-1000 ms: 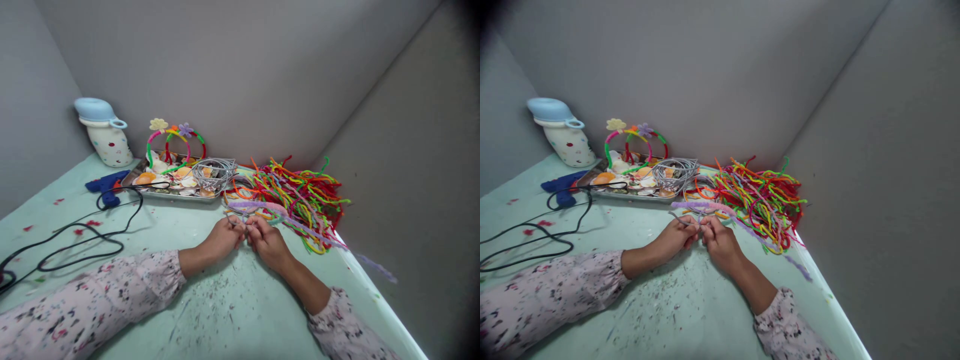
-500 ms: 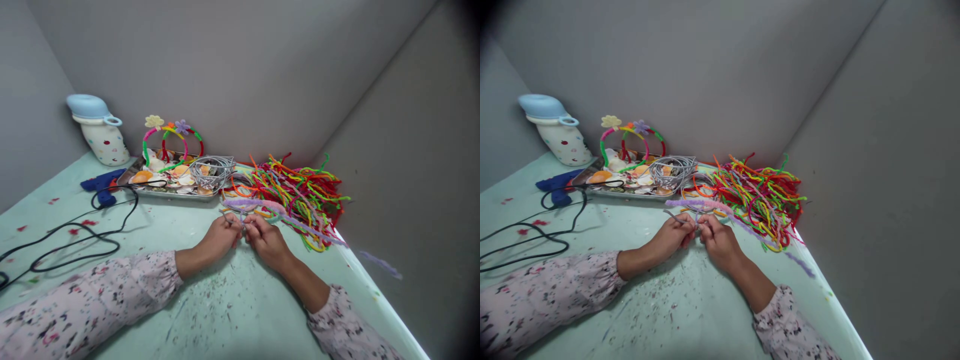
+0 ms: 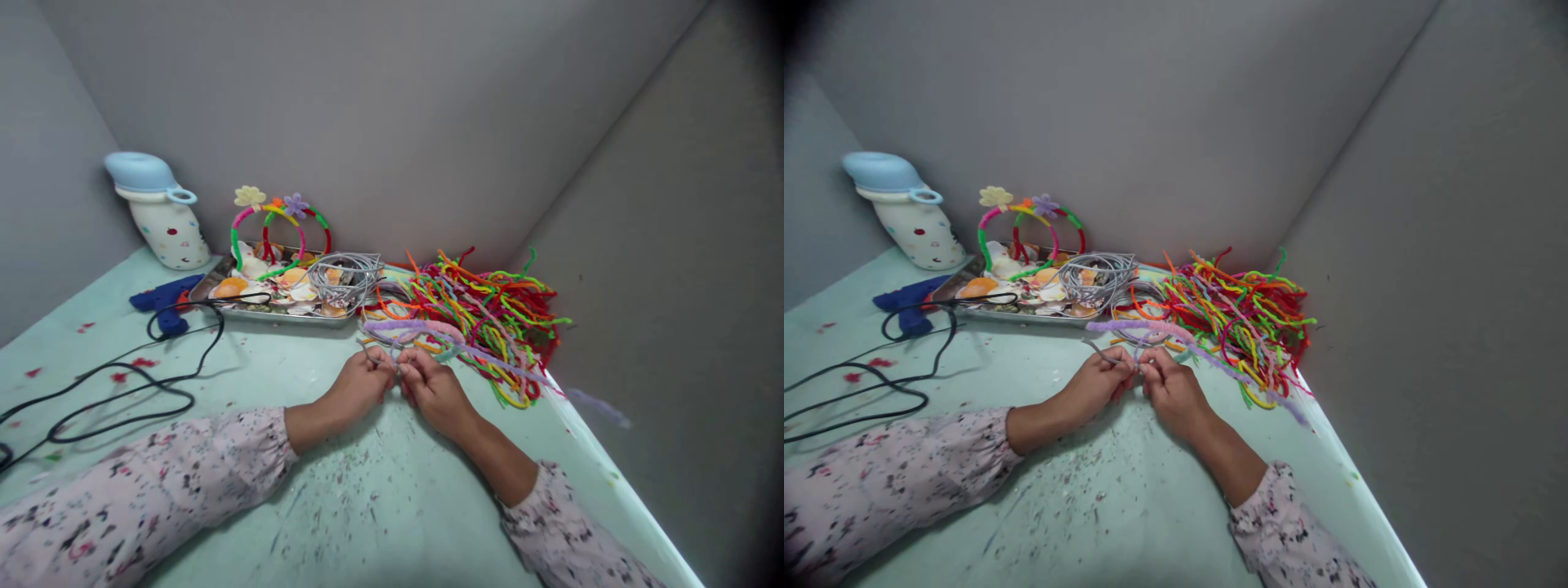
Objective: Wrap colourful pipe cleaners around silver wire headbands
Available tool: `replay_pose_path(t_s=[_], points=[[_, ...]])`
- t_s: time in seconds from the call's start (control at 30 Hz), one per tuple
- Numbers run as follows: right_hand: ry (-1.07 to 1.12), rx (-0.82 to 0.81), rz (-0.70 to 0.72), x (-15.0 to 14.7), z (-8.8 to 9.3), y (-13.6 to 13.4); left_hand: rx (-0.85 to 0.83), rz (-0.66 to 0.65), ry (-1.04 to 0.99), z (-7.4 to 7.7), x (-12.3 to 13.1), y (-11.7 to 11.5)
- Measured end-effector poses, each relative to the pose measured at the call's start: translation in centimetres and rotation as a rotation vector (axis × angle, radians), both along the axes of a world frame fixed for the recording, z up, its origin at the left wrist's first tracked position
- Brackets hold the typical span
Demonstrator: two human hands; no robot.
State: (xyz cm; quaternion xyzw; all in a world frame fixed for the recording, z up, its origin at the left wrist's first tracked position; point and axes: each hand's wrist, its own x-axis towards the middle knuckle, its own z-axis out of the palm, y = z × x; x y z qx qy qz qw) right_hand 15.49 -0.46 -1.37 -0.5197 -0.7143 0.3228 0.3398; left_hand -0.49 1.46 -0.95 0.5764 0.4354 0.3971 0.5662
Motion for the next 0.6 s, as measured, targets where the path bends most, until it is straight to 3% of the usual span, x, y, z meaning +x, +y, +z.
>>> replay_pose_path(t_s=[0.6], points=[[0.009, -0.010, 0.007, -0.15, 0.05, 0.01, -0.016, 0.009, 0.003, 0.00, 0.12, -0.03]])
